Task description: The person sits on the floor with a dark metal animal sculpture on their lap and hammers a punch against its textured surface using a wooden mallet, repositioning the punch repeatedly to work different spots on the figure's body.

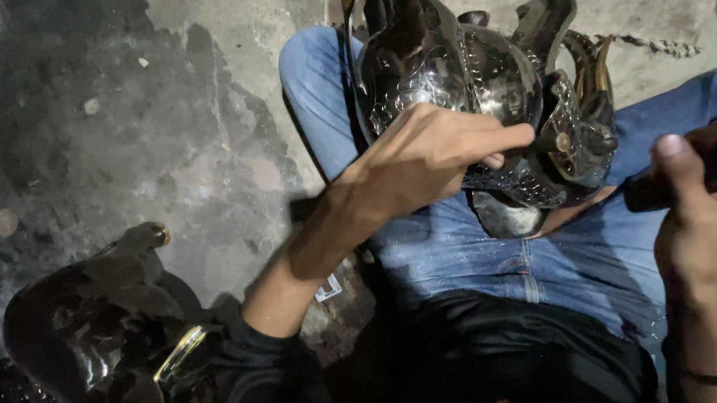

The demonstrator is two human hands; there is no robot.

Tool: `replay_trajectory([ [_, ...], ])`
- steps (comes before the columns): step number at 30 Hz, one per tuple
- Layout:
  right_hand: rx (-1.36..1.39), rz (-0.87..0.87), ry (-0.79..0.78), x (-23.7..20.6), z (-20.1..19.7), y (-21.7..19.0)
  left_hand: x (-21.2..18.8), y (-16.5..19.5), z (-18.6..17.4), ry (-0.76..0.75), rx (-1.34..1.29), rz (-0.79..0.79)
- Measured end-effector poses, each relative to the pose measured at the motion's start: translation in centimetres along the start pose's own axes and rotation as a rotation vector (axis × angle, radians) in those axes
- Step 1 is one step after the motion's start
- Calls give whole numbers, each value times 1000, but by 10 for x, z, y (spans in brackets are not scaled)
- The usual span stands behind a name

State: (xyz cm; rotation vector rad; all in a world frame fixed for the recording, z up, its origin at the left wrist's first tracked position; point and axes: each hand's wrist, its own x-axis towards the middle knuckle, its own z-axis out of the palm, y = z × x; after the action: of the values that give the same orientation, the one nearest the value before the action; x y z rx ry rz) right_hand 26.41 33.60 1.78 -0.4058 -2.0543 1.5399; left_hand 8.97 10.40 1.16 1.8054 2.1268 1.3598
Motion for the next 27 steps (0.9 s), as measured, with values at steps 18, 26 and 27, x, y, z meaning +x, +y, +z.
replay_trajectory([
  [18, -34, 43, -81, -50, -7, 73, 0, -7, 1, 1, -11, 111],
  [26, 185, 96, 90, -66, 12, 68, 30, -5, 0, -381, -13, -120],
  [27, 208, 132, 107, -64, 12, 65, 30, -6, 1, -344, -29, -70],
])
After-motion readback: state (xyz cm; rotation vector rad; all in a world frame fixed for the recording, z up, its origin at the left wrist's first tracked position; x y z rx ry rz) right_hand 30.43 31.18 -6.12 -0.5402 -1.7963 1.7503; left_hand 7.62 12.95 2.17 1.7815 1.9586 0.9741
